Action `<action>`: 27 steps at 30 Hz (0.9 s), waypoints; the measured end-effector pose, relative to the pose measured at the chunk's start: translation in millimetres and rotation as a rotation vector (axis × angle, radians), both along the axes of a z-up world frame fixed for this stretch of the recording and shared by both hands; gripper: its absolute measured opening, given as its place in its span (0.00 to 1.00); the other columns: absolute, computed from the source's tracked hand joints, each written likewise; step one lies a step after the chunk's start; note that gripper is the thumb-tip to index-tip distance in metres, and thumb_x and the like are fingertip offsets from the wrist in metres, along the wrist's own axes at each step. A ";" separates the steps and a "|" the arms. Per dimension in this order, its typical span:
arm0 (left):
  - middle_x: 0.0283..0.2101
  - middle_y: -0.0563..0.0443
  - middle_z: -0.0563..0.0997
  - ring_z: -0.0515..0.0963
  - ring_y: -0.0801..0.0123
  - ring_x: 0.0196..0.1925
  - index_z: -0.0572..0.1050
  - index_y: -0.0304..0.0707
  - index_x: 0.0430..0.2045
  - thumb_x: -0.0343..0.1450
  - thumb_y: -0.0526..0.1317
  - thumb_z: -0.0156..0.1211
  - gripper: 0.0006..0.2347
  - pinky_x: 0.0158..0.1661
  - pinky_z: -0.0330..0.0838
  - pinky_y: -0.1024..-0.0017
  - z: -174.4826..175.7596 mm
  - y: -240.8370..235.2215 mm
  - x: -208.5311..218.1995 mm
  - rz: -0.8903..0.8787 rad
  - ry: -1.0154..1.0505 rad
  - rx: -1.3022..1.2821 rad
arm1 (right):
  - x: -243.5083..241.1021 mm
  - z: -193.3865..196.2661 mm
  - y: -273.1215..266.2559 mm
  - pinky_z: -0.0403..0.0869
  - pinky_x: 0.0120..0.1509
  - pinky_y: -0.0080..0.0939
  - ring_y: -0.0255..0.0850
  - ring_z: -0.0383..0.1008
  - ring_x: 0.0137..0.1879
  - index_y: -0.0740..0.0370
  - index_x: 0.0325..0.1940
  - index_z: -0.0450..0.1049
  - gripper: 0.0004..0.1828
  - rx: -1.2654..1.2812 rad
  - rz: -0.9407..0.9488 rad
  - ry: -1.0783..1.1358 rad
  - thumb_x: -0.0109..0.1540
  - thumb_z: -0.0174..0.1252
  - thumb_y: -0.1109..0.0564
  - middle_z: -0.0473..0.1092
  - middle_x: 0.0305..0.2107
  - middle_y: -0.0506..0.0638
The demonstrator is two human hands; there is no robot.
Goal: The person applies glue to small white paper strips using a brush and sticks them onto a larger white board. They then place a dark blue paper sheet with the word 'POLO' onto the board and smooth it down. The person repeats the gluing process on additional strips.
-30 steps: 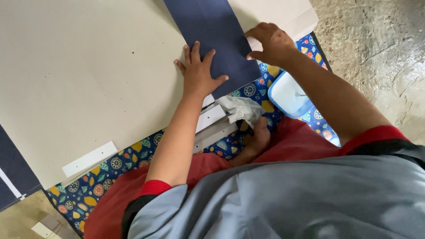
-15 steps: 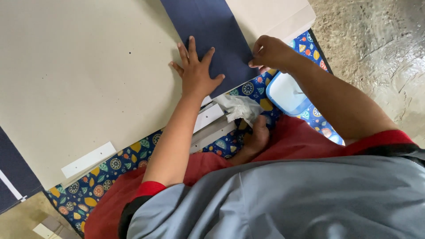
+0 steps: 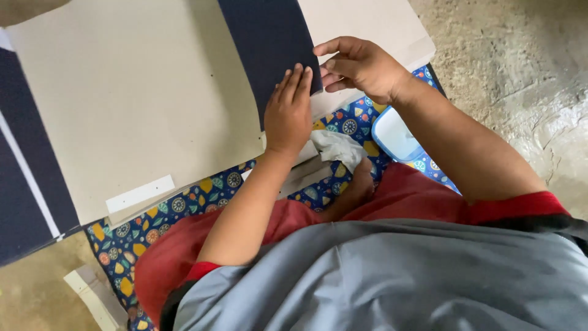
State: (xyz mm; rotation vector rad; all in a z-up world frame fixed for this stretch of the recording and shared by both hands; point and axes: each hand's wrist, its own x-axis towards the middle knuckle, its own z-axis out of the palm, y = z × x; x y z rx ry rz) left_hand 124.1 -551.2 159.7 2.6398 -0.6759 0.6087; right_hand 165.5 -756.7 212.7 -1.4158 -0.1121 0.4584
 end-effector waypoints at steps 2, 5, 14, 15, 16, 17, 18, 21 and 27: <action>0.64 0.37 0.74 0.74 0.45 0.67 0.70 0.32 0.60 0.74 0.32 0.54 0.18 0.64 0.71 0.55 29.3 18.0 -17.7 -0.029 -0.048 -0.051 | -15.6 16.3 6.5 0.75 0.50 0.34 0.36 0.74 0.43 0.58 0.59 0.76 0.16 -0.173 0.035 -0.465 0.68 0.60 0.68 0.72 0.40 0.49; 0.63 0.41 0.76 0.75 0.49 0.67 0.71 0.32 0.59 0.73 0.30 0.53 0.17 0.63 0.72 0.59 61.6 45.7 -53.4 -0.084 -0.058 -0.126 | -44.9 45.5 24.6 0.67 0.58 0.43 0.43 0.69 0.52 0.56 0.57 0.81 0.18 -0.411 0.053 -1.087 0.63 0.71 0.65 0.71 0.49 0.54; 0.56 0.43 0.80 0.84 0.53 0.50 0.72 0.35 0.55 0.74 0.31 0.53 0.14 0.49 0.78 0.63 119.1 118.1 -148.6 -0.155 -0.140 -0.311 | -136.9 103.0 104.2 0.68 0.66 0.48 0.46 0.74 0.55 0.60 0.47 0.83 0.12 -0.377 0.075 -1.296 0.59 0.73 0.60 0.77 0.40 0.49; 0.55 0.44 0.80 0.84 0.55 0.46 0.73 0.37 0.54 0.76 0.34 0.51 0.13 0.46 0.79 0.63 123.4 124.3 -156.7 -0.169 -0.151 -0.306 | -145.0 104.0 112.0 0.70 0.61 0.45 0.44 0.73 0.53 0.60 0.47 0.83 0.12 -0.352 0.044 -1.271 0.60 0.73 0.61 0.75 0.38 0.49; 0.55 0.44 0.80 0.84 0.55 0.46 0.73 0.37 0.54 0.76 0.34 0.51 0.13 0.46 0.79 0.63 113.8 133.1 -155.4 -0.155 -0.158 -0.307 | -147.4 100.3 118.5 0.70 0.61 0.45 0.44 0.73 0.53 0.60 0.47 0.83 0.12 -0.345 0.056 -1.278 0.60 0.73 0.61 0.75 0.38 0.49; 0.53 0.46 0.80 0.83 0.56 0.50 0.74 0.41 0.55 0.77 0.39 0.48 0.13 0.51 0.78 0.64 103.5 142.0 -154.4 -0.188 -0.223 -0.290 | -149.6 95.7 125.0 0.71 0.60 0.49 0.48 0.73 0.49 0.60 0.45 0.84 0.11 -0.267 0.023 -1.297 0.60 0.75 0.60 0.75 0.36 0.50; 0.51 0.48 0.79 0.82 0.57 0.53 0.76 0.46 0.55 0.78 0.44 0.45 0.14 0.56 0.77 0.65 92.8 150.5 -152.3 -0.220 -0.288 -0.272 | -150.6 90.7 131.0 0.72 0.58 0.53 0.51 0.73 0.46 0.61 0.43 0.85 0.10 -0.187 -0.011 -1.312 0.59 0.77 0.59 0.76 0.34 0.50; 0.48 0.55 0.80 0.82 0.63 0.51 0.78 0.50 0.52 0.77 0.49 0.46 0.15 0.54 0.77 0.67 99.3 162.3 -158.5 -0.157 -0.364 -0.275 | -165.4 99.2 147.1 0.71 0.57 0.50 0.49 0.74 0.45 0.59 0.39 0.85 0.08 -0.197 -0.053 -1.362 0.59 0.78 0.60 0.76 0.32 0.48; 0.44 0.58 0.82 0.84 0.66 0.49 0.80 0.46 0.44 0.72 0.47 0.66 0.11 0.54 0.77 0.70 120.3 146.0 -171.6 -0.075 -0.527 -0.460 | -171.8 96.5 163.0 0.73 0.53 0.51 0.53 0.74 0.42 0.61 0.37 0.84 0.05 -0.120 -0.195 -1.461 0.61 0.75 0.61 0.75 0.30 0.51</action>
